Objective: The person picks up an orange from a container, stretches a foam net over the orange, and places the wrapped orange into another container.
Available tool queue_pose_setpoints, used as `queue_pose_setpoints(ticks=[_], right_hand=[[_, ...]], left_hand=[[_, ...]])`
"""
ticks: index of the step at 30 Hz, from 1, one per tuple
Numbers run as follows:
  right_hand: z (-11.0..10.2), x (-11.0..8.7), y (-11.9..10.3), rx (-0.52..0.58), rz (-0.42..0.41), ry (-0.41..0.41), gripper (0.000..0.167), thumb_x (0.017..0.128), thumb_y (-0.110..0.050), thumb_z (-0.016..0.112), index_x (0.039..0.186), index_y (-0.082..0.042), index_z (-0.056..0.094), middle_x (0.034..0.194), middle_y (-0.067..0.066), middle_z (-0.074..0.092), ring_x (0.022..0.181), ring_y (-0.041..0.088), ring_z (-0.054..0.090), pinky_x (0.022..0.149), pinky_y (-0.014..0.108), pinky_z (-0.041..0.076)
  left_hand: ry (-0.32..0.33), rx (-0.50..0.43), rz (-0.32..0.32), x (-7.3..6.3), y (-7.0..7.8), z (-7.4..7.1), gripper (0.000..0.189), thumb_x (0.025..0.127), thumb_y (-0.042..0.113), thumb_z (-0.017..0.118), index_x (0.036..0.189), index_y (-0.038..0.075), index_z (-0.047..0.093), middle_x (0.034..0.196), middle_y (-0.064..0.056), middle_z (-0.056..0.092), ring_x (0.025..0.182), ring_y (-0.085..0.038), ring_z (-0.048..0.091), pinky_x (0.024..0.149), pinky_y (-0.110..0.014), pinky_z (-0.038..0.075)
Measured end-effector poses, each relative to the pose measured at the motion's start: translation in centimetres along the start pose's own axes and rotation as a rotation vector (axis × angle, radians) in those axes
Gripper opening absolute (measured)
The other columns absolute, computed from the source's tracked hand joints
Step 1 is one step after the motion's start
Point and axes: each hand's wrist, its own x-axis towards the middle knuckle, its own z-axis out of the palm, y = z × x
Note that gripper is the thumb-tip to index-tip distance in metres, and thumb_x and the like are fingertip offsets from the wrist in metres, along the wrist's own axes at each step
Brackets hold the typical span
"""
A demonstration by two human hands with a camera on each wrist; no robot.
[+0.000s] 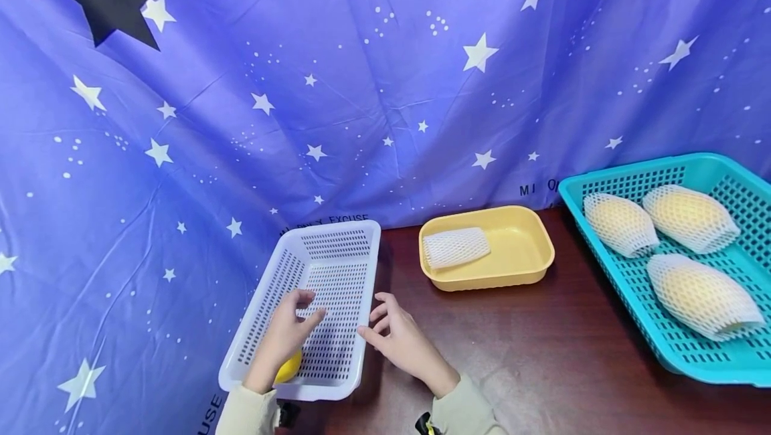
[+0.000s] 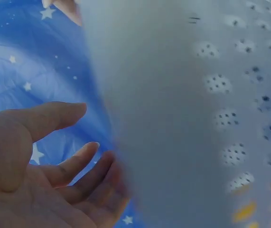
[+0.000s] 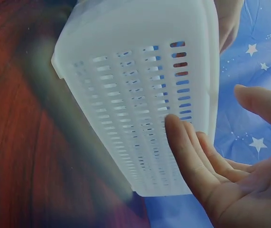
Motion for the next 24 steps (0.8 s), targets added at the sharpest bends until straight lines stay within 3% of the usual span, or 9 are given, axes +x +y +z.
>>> queue_pose_setpoints(ticks=[9,15,24], right_hand=[[0.6,0.1,0.2,0.025,0.009,0.032,0.074,0.094,-0.034,0.069,0.142,0.006,0.03,0.109,0.006,0.06,0.083,0.011,0.061,0.072,0.024,0.054],[0.9,0.1,0.4,0.018,-0.001,0.028,0.072,0.093,-0.03,0.07,0.141,0.007,0.031,0.108,0.007,0.06,0.083,0.009,0.06,0.072,0.024,0.053],[1.3,0.1,0.6,0.021,-0.024,0.004,0.071,0.092,-0.024,0.071,0.14,0.009,0.03,0.108,0.007,0.06,0.078,0.005,0.058,0.07,0.023,0.053]], left_hand=[[-0.033,0.141,-0.055,-0.4,-2.3,-0.4,0.039,0.09,0.015,0.071,0.12,-0.008,0.059,0.122,-0.025,0.059,0.12,-0.044,0.049,0.102,-0.059,0.041],[-0.063,0.186,-0.127,-0.5,-3.0,-0.5,0.046,0.089,0.019,0.071,0.124,-0.007,0.058,0.126,-0.027,0.057,0.125,-0.047,0.04,0.103,-0.063,0.036],[-0.147,0.285,-0.234,-0.8,-4.6,-1.0,0.053,0.087,0.026,0.074,0.124,-0.009,0.058,0.13,-0.033,0.05,0.122,-0.047,0.042,0.102,-0.064,0.038]])
